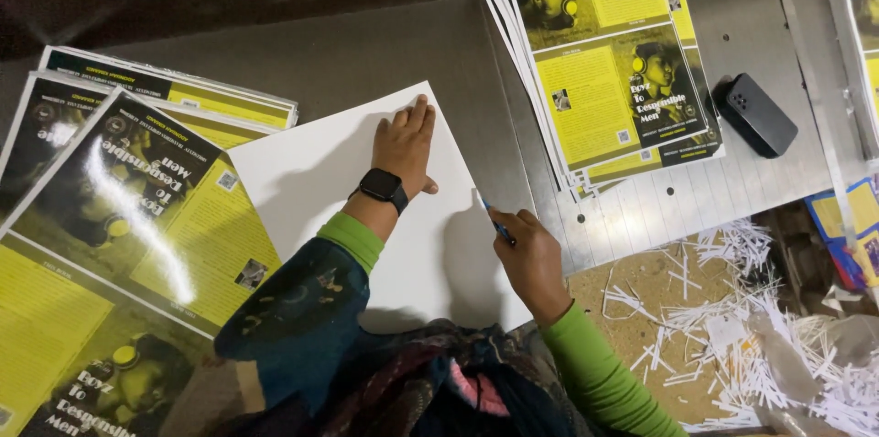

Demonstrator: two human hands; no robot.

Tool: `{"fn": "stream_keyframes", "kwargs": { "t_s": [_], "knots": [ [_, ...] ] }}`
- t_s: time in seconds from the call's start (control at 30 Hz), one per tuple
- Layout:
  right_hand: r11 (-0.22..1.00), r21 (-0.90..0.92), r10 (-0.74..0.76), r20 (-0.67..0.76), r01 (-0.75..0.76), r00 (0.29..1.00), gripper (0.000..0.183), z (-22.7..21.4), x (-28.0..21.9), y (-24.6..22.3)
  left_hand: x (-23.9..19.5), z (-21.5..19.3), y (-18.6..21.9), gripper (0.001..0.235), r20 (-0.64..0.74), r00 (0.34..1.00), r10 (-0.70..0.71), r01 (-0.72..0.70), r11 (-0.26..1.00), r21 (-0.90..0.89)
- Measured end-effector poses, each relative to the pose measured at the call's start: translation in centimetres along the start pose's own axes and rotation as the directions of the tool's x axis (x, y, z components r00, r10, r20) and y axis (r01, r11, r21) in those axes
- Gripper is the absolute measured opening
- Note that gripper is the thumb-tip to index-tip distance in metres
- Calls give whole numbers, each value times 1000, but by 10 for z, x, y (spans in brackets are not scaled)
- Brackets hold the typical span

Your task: Aligning and preparing printed sheets on an industrial paper cutter.

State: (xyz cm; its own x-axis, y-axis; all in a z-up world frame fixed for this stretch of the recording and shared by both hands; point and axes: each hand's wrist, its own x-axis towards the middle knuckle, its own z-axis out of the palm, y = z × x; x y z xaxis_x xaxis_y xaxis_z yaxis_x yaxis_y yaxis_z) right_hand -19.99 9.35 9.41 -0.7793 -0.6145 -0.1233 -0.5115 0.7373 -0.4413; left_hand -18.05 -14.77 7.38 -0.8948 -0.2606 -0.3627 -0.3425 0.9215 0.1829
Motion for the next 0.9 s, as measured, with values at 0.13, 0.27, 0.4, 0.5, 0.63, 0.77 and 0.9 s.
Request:
{"fn": "stream_keyframes", "kwargs": {
  "t_s": [0.13,0.27,0.4,0.5,0.63,0.77,0.9],
  "knots": [
    [999,-12,37,24,-37,999,31,-12,-36,16,2,4,-2,122,11,1000,4,-4,1000,-15],
    [984,50,163,93,-169,982,38,-37,-81,28,10,26,-10,123,-112,993,40,-48,996,-77],
    [923,210,337,-34,-323,941,48,-46,-121,56,1,23,-28,117,-246,968,51,-93,983,-161],
    [801,540,372,-108,-259,922,16,-21,-137,94,-7,15,-56,96,-421,900,-113,52,987,-154],
    [529,755,497,94,-387,863,14,6,-137,89,-1,27,-89,95,-383,890,-248,235,969,-81],
    [238,868,496,277,-436,823,21,31,-134,81,-13,11,-88,61,-266,920,-286,200,930,-309],
    [321,845,566,190,-427,802,31,32,-135,94,-40,-19,-72,11,-318,914,-252,60,859,-509]
  ]
}}
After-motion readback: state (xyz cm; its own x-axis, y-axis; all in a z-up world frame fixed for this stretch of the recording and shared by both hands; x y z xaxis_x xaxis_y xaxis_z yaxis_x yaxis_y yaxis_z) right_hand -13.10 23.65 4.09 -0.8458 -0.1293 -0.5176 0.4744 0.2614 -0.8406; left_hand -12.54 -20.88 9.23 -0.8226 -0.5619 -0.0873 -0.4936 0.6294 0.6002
